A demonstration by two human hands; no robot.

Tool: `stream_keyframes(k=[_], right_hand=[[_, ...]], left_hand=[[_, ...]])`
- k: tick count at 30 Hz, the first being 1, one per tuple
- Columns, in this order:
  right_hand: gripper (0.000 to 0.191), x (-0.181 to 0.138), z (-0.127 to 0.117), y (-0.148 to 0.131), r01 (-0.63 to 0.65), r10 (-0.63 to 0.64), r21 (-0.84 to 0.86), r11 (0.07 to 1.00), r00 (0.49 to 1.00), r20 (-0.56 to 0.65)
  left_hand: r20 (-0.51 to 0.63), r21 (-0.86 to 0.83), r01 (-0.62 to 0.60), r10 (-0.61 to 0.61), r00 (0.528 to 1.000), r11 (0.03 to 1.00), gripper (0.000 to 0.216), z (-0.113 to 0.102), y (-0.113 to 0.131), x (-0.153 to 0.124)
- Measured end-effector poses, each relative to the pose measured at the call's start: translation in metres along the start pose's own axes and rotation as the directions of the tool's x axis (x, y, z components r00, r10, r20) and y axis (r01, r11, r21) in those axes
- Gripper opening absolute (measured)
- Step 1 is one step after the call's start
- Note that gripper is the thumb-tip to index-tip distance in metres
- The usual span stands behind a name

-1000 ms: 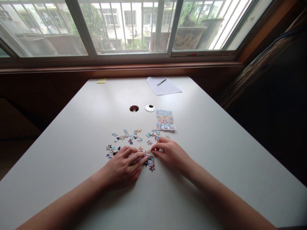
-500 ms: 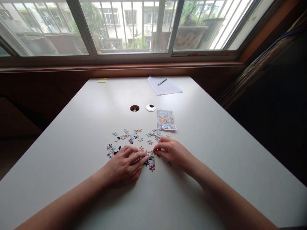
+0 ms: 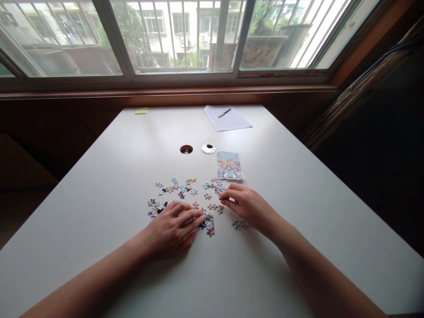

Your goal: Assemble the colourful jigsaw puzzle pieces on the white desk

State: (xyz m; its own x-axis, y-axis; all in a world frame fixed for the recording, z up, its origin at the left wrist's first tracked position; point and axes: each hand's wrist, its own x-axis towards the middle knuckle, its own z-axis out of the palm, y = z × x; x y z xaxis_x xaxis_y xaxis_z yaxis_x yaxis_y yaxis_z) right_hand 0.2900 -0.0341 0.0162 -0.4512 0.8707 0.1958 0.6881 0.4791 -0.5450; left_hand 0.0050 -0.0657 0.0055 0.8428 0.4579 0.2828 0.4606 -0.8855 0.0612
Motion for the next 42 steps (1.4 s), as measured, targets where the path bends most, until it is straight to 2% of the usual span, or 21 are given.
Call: stream_keyframes(k=[6, 11, 18, 21, 28, 32, 42], right_hand=[[0.006, -0.002, -0.007, -0.005, 0.016, -0.009, -0.058, 0.998, 0.992, 0.128], [0.004, -0.001, -0.009, -0.011, 0.005, 0.006, -0.065, 0.998, 0.985, 0.175], [0.007, -0.002, -0.002, -0.01, 0.05, -0.043, -0.034, 0.998, 0.983, 0.176], [0.003, -0.002, 0.004, -0.011, 0.029, -0.023, -0.036, 0.999, 0.987, 0.159], [0.009, 0.0, 0.019, -0.018, 0.009, -0.01, 0.006, 1.0, 0.995, 0.102], [0.009, -0.001, 0.017, -0.016, 0.061, -0.067, 0.052, 0.997, 0.99, 0.124], [0.005, -0.002, 0.019, -0.014, 0.058, -0.062, 0.04, 0.998, 0.991, 0.115]], left_hand=[[-0.014, 0.0, -0.018, 0.018, 1.0, 1.0, 0.043, 0.0, 0.0, -0.001], [-0.023, -0.016, -0.047, 0.047, 0.999, 0.999, 0.044, -0.002, 0.0, -0.001], [-0.015, -0.03, -0.071, 0.071, 0.997, 0.997, 0.045, -0.002, -0.001, -0.002], [-0.017, -0.027, -0.072, 0.072, 0.997, 0.997, 0.045, -0.002, -0.001, -0.001], [-0.012, -0.018, -0.068, 0.068, 0.998, 0.998, 0.045, -0.003, -0.001, -0.001], [-0.015, -0.018, -0.062, 0.061, 0.998, 0.998, 0.043, -0.002, 0.0, 0.0], [-0.013, 0.001, -0.046, 0.046, 0.999, 0.999, 0.046, 0.0, -0.001, -0.003]])
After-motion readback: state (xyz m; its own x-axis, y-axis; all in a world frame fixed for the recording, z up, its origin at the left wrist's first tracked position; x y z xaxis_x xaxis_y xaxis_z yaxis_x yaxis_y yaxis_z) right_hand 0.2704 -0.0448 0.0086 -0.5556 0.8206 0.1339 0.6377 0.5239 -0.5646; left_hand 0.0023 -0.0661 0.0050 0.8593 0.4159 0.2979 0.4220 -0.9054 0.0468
